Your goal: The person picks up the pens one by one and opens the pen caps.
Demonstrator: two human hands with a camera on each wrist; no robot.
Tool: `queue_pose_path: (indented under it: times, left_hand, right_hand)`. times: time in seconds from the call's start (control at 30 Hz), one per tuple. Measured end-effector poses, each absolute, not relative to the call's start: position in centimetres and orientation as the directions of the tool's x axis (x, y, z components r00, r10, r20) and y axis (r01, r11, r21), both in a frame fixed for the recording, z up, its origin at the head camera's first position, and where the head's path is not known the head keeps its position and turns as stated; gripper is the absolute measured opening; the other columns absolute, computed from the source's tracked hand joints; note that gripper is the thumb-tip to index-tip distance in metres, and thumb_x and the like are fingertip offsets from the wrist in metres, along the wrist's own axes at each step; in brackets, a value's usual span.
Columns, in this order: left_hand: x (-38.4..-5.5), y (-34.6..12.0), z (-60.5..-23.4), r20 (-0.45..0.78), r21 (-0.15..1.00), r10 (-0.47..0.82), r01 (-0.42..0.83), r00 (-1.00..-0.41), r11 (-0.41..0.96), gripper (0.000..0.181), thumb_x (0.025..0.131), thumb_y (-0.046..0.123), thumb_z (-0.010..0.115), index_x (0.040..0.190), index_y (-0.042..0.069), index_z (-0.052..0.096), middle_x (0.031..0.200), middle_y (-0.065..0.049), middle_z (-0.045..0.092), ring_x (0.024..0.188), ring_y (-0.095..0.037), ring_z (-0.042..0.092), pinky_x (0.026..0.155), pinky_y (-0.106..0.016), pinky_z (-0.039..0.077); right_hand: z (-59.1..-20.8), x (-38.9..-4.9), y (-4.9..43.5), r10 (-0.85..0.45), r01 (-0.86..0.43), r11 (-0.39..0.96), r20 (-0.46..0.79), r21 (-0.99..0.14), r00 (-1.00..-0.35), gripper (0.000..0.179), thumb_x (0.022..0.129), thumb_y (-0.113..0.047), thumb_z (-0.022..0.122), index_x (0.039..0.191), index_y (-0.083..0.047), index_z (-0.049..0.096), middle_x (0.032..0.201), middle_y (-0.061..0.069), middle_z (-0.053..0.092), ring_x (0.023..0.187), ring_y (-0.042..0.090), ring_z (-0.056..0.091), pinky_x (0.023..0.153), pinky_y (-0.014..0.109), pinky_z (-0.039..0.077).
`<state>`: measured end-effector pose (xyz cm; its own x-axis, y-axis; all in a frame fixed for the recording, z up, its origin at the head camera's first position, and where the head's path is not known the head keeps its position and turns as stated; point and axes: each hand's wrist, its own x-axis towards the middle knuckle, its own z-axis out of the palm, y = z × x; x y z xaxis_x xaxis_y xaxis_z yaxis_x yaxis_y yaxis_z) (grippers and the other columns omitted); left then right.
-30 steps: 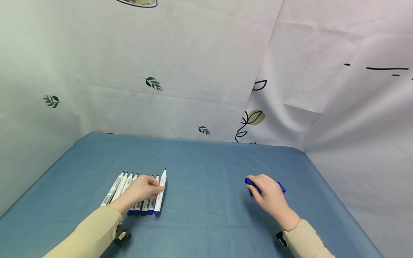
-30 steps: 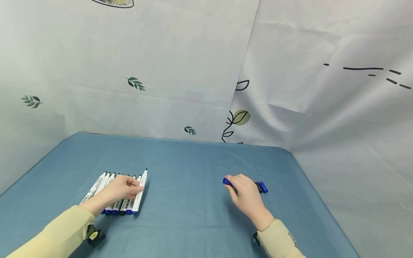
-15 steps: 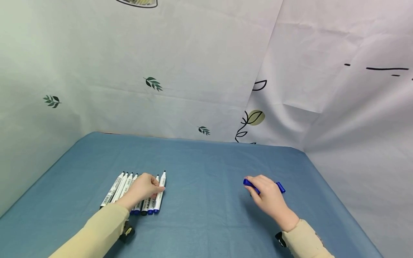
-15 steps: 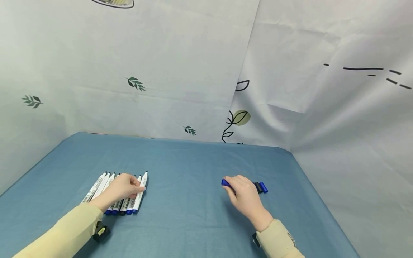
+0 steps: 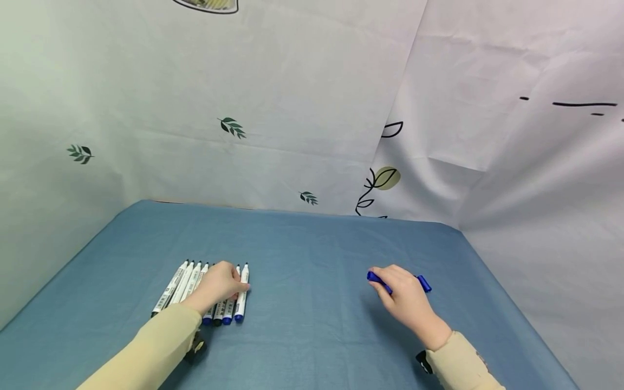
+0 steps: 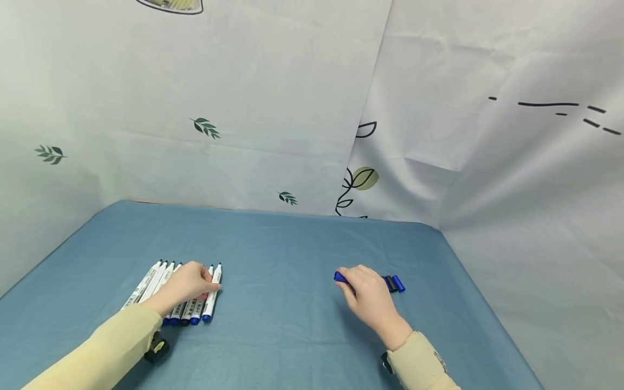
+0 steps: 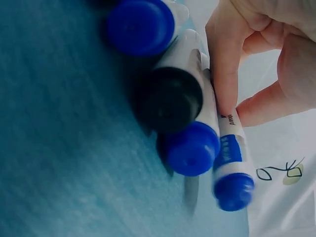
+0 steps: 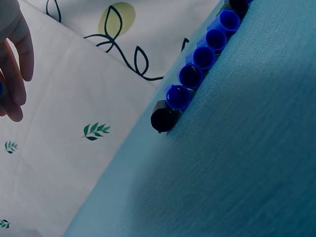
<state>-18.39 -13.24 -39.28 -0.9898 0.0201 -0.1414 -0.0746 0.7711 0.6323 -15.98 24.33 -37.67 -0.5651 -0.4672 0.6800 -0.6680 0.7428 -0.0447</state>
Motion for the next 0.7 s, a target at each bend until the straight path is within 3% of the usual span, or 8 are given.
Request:
queue_pose_path:
  times: [0.17, 0.7]
  left_hand:
    - [-18.39, -13.19, -39.29, -0.124, 0.629, 0.029, -0.056, -0.992, 0.776, 0.030, 0.079, 0.009, 0.072, 0.057, 0.008, 0.052, 0.052, -0.003, 0.056, 0.048, -0.015, 0.052, 0.050, -0.028, 0.040]
    - [-18.49, -13.58, -39.17, -0.156, 0.653, 0.034, -0.077, -0.987, 0.753, 0.025, 0.077, 0.006, 0.075, 0.066, 0.006, 0.052, 0.058, -0.005, 0.057, 0.052, -0.015, 0.055, 0.053, -0.028, 0.043]
  right_hand:
    - [-37.58, -15.86, 24.36, -0.467, -0.663, 0.747, 0.675, -0.045, -0.571, 0.029, 0.070, -0.003, 0.080, 0.098, -0.003, 0.070, 0.083, 0.004, 0.069, 0.073, 0.012, 0.062, 0.060, 0.028, 0.051]
    - [-37.47, -15.88, 24.35, -0.475, -0.668, 0.743, 0.668, -0.044, -0.573, 0.030, 0.070, -0.005, 0.080, 0.098, -0.004, 0.070, 0.082, 0.003, 0.069, 0.073, 0.012, 0.062, 0.061, 0.029, 0.052]
